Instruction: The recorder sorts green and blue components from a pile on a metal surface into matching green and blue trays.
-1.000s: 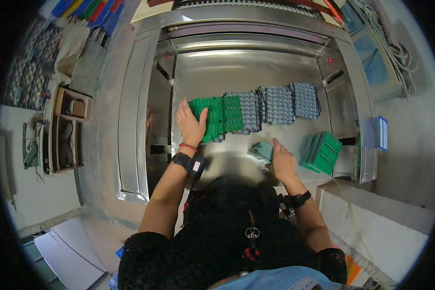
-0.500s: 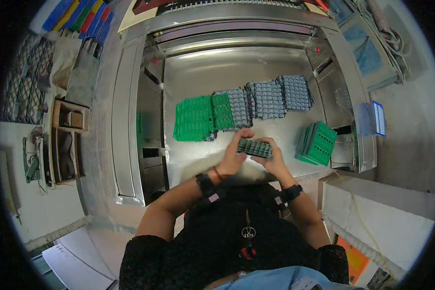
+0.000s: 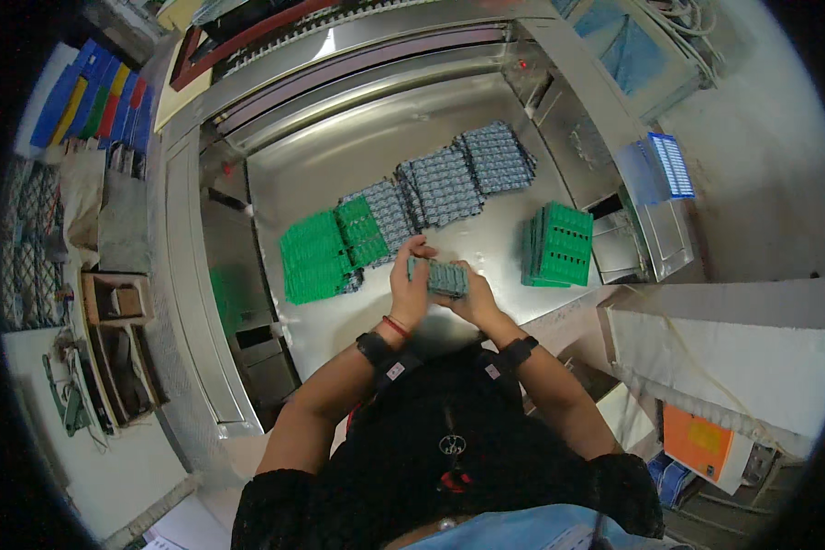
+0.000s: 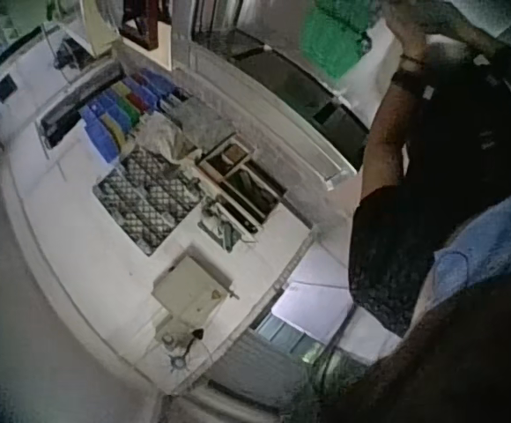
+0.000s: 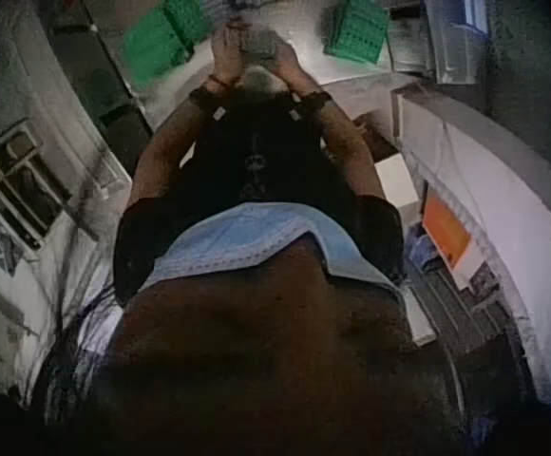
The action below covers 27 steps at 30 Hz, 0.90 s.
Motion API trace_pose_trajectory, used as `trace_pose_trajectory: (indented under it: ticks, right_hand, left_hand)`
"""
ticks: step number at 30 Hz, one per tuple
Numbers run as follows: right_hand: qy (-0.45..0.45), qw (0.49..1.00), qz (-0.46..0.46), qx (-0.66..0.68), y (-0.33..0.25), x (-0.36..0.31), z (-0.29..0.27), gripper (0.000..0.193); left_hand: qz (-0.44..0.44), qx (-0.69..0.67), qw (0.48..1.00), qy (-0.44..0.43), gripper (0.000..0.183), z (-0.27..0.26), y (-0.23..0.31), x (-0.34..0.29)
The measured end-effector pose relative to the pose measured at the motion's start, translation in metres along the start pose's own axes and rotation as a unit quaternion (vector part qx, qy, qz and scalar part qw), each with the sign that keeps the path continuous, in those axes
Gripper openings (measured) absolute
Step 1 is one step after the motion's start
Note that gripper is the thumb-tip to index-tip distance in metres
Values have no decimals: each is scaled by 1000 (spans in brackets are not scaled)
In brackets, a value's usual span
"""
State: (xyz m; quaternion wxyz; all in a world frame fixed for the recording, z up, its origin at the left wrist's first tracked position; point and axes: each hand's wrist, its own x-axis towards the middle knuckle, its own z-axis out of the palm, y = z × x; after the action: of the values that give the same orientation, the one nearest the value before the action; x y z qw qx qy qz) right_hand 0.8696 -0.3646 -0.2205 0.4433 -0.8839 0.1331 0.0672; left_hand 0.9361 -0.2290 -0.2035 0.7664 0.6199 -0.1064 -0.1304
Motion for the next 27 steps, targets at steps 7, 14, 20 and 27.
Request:
trace_pose_trajectory:
  ticks: [7,14,20,27]
  right_hand:
    - [-77,975,76,196,-61,-44,-132,69]
    - [-126,935,213,253,-19,-24,-244,59]
    - [-125,944,302,-48,-19,-14,-265,62]
    - [131,954,167,212,68,-34,-244,80]
  left_hand:
    - [-3,-59,988,-140,45,59,71,23]
    - [-248,-91,945,-192,82,150,67,59]
    - [-236,-89,947,-200,70,196,3,63]
    - [-377,-93,918,-80,67,197,6,64]
